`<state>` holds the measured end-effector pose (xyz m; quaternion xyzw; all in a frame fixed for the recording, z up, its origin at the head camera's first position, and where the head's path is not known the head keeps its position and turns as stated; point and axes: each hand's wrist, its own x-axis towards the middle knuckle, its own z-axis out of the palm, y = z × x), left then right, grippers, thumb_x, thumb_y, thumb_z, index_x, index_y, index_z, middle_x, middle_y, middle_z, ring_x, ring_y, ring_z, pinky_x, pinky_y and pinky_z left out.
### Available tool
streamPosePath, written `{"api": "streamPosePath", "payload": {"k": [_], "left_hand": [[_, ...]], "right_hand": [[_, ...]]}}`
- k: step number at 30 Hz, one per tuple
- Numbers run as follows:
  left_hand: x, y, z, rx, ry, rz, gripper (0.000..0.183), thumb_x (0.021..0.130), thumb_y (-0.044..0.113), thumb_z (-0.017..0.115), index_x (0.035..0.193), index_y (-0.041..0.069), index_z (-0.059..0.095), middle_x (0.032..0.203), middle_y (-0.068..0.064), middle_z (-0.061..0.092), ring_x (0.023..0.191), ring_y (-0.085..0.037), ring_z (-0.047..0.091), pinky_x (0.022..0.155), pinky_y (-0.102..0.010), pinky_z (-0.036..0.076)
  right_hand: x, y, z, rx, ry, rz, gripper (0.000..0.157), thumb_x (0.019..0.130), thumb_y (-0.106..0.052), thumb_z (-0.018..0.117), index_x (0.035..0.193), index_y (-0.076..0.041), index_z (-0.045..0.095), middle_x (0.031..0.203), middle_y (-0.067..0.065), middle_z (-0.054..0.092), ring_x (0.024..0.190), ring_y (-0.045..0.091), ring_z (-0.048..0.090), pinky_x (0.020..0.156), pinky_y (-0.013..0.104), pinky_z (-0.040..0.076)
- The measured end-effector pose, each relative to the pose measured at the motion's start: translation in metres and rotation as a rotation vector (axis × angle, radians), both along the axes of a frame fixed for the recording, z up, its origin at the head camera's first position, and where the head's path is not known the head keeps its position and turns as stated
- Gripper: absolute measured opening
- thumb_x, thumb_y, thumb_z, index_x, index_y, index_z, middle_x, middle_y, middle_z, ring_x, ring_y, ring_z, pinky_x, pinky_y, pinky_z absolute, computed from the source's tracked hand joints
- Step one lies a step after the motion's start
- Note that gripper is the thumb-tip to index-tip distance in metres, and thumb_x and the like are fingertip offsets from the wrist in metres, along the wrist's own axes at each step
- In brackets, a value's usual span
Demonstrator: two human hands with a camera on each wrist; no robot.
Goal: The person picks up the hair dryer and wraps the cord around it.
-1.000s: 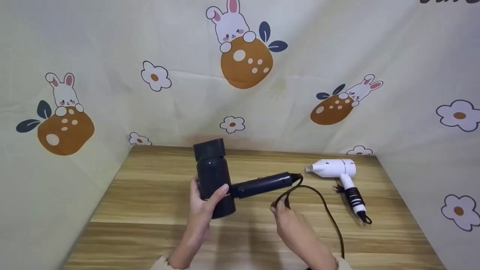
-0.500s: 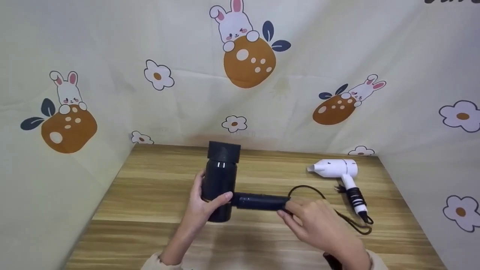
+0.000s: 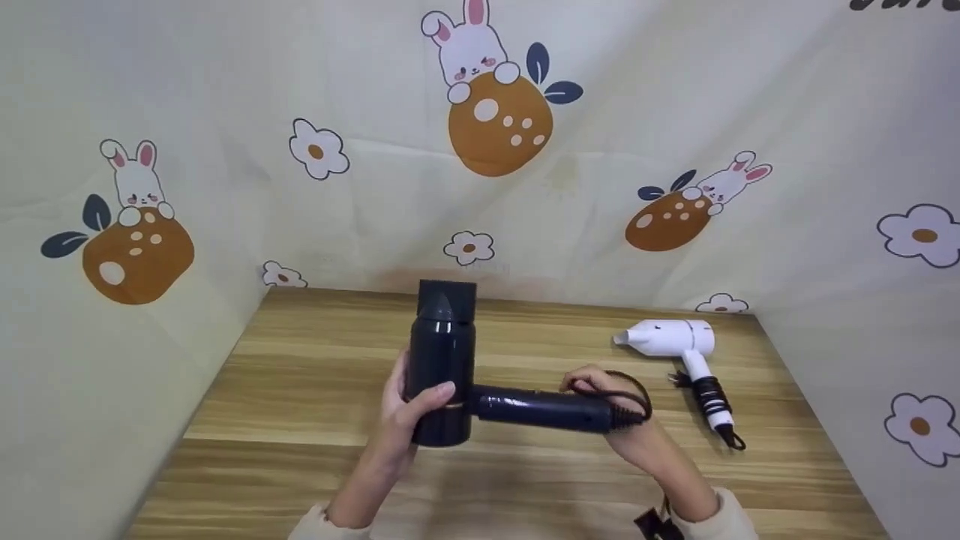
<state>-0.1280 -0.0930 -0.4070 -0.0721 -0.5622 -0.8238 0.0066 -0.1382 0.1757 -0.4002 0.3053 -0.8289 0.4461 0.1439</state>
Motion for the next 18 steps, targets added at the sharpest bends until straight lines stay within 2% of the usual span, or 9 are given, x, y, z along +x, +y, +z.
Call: {"api": "streamPosePath", "payload": {"k": [3, 6, 10, 13, 18], "left_hand": [[-0.001, 0.002, 0.004, -0.004, 0.013, 0.077, 0.058, 0.076, 0.005, 0.063, 0.128, 0.002, 0.037, 0.110, -0.009, 0.055, 0.099, -0.023, 0.055, 0.087, -0.038, 0.047], [-0.002, 0.003, 0.004, -0.024, 0.027, 0.150, 0.060, 0.076, 0.004, 0.064, 0.129, 0.003, 0.038, 0.111, -0.009, 0.055, 0.099, -0.024, 0.054, 0.088, -0.038, 0.045], [-0.004, 0.003, 0.002, -0.052, 0.024, 0.213, 0.061, 0.076, 0.004, 0.065, 0.131, 0.008, 0.038, 0.114, -0.009, 0.055, 0.101, -0.023, 0.054, 0.090, -0.038, 0.044], [-0.005, 0.002, 0.001, -0.078, 0.028, 0.241, 0.061, 0.076, 0.004, 0.066, 0.130, 0.010, 0.038, 0.114, -0.009, 0.055, 0.101, -0.023, 0.055, 0.089, -0.038, 0.045], [-0.009, -0.001, 0.000, -0.153, 0.055, 0.267, 0.060, 0.077, 0.005, 0.069, 0.129, 0.009, 0.039, 0.111, -0.011, 0.056, 0.097, -0.022, 0.058, 0.084, -0.037, 0.050]], "right_hand": [[0.005, -0.004, -0.005, 0.099, -0.089, -0.164, 0.020, 0.091, -0.003, 0.053, 0.108, -0.005, 0.063, 0.096, 0.003, 0.067, 0.088, 0.006, 0.058, 0.080, 0.029, 0.049], [0.009, -0.007, -0.006, 0.167, -0.127, -0.268, 0.016, 0.091, -0.007, 0.055, 0.104, -0.006, 0.065, 0.088, 0.001, 0.067, 0.079, 0.005, 0.058, 0.074, 0.028, 0.050], [0.009, -0.010, -0.007, 0.228, 0.047, -0.289, 0.008, 0.089, -0.007, 0.059, 0.087, -0.012, 0.065, 0.072, -0.003, 0.067, 0.062, 0.004, 0.056, 0.058, 0.025, 0.049], [0.012, -0.011, -0.008, 0.280, 0.164, -0.290, 0.008, 0.087, -0.007, 0.062, 0.082, -0.014, 0.061, 0.066, -0.007, 0.064, 0.055, 0.001, 0.051, 0.052, 0.022, 0.044], [0.019, -0.008, -0.005, 0.359, 0.282, -0.282, 0.010, 0.084, -0.008, 0.065, 0.079, -0.015, 0.060, 0.060, -0.013, 0.053, 0.052, -0.002, 0.042, 0.048, 0.019, 0.039]]}}
